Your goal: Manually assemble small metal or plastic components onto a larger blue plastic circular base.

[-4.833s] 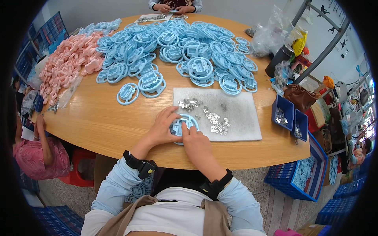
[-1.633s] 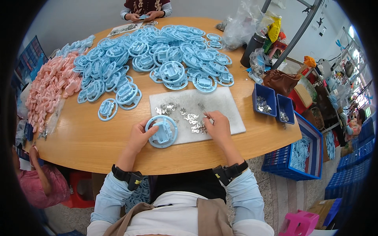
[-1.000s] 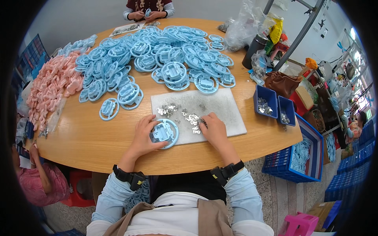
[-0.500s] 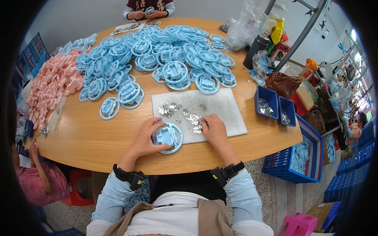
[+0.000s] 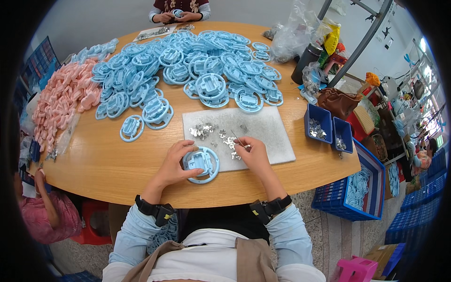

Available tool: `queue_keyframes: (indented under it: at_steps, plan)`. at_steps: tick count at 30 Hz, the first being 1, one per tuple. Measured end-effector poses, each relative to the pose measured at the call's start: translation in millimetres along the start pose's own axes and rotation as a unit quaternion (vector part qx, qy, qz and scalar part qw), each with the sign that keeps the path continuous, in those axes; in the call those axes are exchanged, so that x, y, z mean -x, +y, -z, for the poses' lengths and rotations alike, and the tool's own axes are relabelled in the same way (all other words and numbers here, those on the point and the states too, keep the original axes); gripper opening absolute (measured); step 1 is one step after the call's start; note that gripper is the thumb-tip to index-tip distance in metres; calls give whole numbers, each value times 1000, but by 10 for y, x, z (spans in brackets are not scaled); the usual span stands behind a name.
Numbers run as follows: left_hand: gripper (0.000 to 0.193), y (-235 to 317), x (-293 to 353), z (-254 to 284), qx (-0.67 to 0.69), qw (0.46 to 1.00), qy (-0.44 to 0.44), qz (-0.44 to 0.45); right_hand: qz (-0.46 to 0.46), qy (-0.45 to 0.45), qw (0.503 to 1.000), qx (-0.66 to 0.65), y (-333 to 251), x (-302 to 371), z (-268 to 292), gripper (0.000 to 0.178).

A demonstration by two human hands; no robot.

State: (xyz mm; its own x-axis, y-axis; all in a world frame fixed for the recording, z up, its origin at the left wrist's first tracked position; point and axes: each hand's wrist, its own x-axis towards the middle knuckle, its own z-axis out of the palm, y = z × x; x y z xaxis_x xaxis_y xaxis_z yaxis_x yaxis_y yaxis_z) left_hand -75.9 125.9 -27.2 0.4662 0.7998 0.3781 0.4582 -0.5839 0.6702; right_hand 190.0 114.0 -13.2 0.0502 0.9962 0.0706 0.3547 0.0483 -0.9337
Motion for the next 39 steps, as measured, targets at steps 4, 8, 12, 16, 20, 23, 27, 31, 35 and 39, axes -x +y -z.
queue_keyframes:
  at_steps: [4,8,12,16,20,23,27,31,35,39]
  plan:
    - [56,8,-3,16,20,999,23,-19,-143,-127,953,-235,-349,18,-42,19]
    - [57,0,-8,5,17,999,30,-23,-163,-129,943,-260,-341,0,-150,23]
    - [63,-33,5,-18,2,1000,19,-18,-159,-100,961,-202,-262,-13,-214,21]
    - [69,-43,31,-8,-27,999,-12,-17,-97,-61,990,-84,-231,-12,-230,18]
    - [73,-12,66,-8,-60,998,-14,-23,-16,-95,994,60,-141,-21,-259,22]
    - [73,-13,42,-34,-58,998,-21,-21,94,-107,977,161,-180,-22,-341,23]
    - [70,-16,28,-30,-60,998,-16,-28,225,-114,924,287,-202,-71,-472,17]
    - [68,-35,53,-39,-76,996,-4,-38,217,-132,907,335,-250,-99,-535,12]
    - [69,-26,34,-46,-69,997,-4,-36,207,-123,924,296,-237,-126,-545,11]
    - [64,9,31,-15,-54,998,1,-41,181,-129,954,199,-355,-132,-484,11]
